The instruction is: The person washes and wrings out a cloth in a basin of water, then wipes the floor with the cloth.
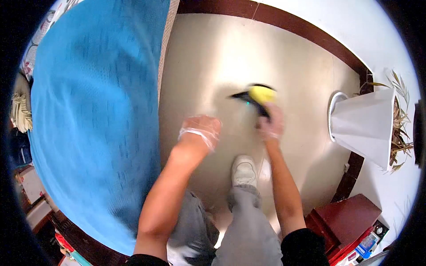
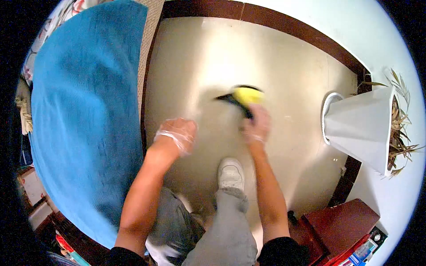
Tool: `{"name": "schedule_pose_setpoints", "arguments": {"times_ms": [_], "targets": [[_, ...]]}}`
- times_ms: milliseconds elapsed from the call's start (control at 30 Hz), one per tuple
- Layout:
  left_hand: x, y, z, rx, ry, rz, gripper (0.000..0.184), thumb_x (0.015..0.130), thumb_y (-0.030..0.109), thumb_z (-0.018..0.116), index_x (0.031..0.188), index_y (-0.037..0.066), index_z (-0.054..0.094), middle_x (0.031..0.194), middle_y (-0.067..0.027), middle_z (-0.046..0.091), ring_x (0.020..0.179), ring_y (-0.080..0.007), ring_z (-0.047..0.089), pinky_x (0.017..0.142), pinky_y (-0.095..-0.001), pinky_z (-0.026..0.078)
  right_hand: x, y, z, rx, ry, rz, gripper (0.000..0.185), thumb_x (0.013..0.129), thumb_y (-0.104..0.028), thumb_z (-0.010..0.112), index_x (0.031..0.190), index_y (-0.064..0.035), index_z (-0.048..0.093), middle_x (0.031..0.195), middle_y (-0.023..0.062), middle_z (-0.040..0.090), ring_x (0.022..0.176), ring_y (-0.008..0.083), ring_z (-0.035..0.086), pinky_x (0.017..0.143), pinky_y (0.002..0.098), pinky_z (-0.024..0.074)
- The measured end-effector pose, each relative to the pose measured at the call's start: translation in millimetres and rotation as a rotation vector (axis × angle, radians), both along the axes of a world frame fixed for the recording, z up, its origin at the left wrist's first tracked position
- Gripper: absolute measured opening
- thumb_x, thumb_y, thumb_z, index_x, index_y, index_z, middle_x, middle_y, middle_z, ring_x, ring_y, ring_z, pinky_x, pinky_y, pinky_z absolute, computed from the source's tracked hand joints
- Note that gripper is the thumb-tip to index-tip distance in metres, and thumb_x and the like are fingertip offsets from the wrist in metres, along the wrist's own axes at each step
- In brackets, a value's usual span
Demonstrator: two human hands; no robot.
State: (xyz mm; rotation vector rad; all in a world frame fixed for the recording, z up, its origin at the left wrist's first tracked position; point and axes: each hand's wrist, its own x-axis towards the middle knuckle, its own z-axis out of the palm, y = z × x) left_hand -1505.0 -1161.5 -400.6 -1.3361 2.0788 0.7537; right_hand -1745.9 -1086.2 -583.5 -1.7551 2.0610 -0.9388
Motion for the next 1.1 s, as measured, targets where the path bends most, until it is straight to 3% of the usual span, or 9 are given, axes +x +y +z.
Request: {"name": "schedule_pose_setpoints", "arguments": {"times_ms": [133,267,333,500,600,667,700,867,1100], "targets": [[-9.0,12.7,-34.7,0.126,0.166,-0.045,0.020,0.087,0.014,0.056,0.090,0.003,0.072,0.099,-0.0228,0.070,0.093,-0.0384,0.070,0.082,-0.0482,0.056,-122.7,41.2,-19.5,0.261,0.296,-0.664,0.055,0.080,-0.009,0.064,0.134,-0.0087,0.054,0.135,0.0192,0.055,0.126,0.0348,0.050,0.110,0.0459,0.0382],[-20.8,9.5,-32.6,0.161,0.081,-0.118,0.023,0.088,0.014,0.056,0.101,0.009,0.074,0.108,-0.0173,0.071,0.100,-0.0340,0.070,0.084,-0.0436,0.056,-111.6,-12.2,-55.3,0.457,0.560,-0.901,0.063,0.089,-0.025,0.061,0.144,-0.0013,0.041,0.147,0.0222,0.043,0.136,0.0405,0.038,0.112,0.0493,0.0340],[-15.4,16.0,-44.2,0.144,0.072,-0.089,0.023,0.085,0.014,0.060,0.101,0.009,0.075,0.109,-0.0171,0.071,0.101,-0.0335,0.070,0.085,-0.0436,0.056,-107.9,-46.1,-148.2,0.217,0.750,-0.787,0.072,0.088,-0.042,0.061,0.145,-0.0037,0.041,0.143,0.0207,0.048,0.127,0.0351,0.047,0.104,0.0488,0.0386],[3.2,24.8,-82.4,0.374,0.047,-0.087,0.031,0.073,0.017,0.075,0.103,0.007,0.075,0.112,-0.0165,0.071,0.104,-0.0336,0.069,0.090,-0.0436,0.054,185.4,-171.9,-44.6,0.438,0.030,0.268,0.030,0.092,-0.015,0.049,0.113,0.0020,0.061,0.099,0.0226,0.064,0.094,0.0347,0.062,0.084,0.0457,0.0511],[34.0,31.3,-98.5,0.508,0.005,0.115,0.038,0.069,0.019,0.080,0.104,0.006,0.075,0.114,-0.0165,0.070,0.104,-0.0337,0.068,0.092,-0.0436,0.053,296.2,-176.2,-44.0,0.525,0.348,0.971,0.027,0.091,-0.017,0.056,0.110,-0.0046,0.070,0.128,0.0195,0.062,0.119,0.0328,0.059,0.097,0.0430,0.0494],[49.0,35.9,-98.6,0.591,-0.034,0.248,0.042,0.066,0.020,0.083,0.104,0.006,0.075,0.115,-0.0166,0.070,0.105,-0.0338,0.068,0.093,-0.0436,0.052,270.6,-166.8,-0.1,0.534,0.348,0.975,0.036,0.087,-0.010,0.056,0.121,-0.0121,0.065,0.134,0.0121,0.060,0.118,0.0318,0.058,0.101,0.0393,0.0486],[28.1,14.3,-43.5,0.554,-0.202,0.197,0.051,0.065,0.027,0.086,0.109,0.006,0.073,0.118,-0.0171,0.069,0.106,-0.0332,0.067,0.095,-0.0446,0.051,252.9,-153.0,-2.4,0.444,0.222,0.823,0.039,0.087,-0.008,0.054,0.124,-0.0153,0.064,0.140,0.0096,0.055,0.122,0.0314,0.055,0.103,0.0399,0.0475],[-3.7,43.7,-115.6,0.589,-0.058,-0.230,0.061,0.067,0.034,0.087,0.119,0.007,0.068,0.122,-0.0134,0.068,0.110,-0.0319,0.066,0.096,-0.0469,0.051,102.7,-100.5,-11.6,0.305,0.461,0.393,0.058,0.086,-0.008,0.053,0.142,-0.0244,0.049,0.157,0.0039,0.035,0.138,0.0304,0.041,0.117,0.0452,0.0322],[-13.0,50.9,-116.4,0.583,-0.079,-0.271,0.067,0.068,0.037,0.086,0.125,0.007,0.065,0.124,-0.0124,0.067,0.114,-0.0326,0.064,0.097,-0.0478,0.050,-124.2,59.8,-6.2,0.515,0.494,-0.367,0.064,0.086,-0.013,0.060,0.146,-0.0265,0.043,0.157,0.0054,0.034,0.123,0.0335,0.051,0.102,0.0431,0.0460]]}}
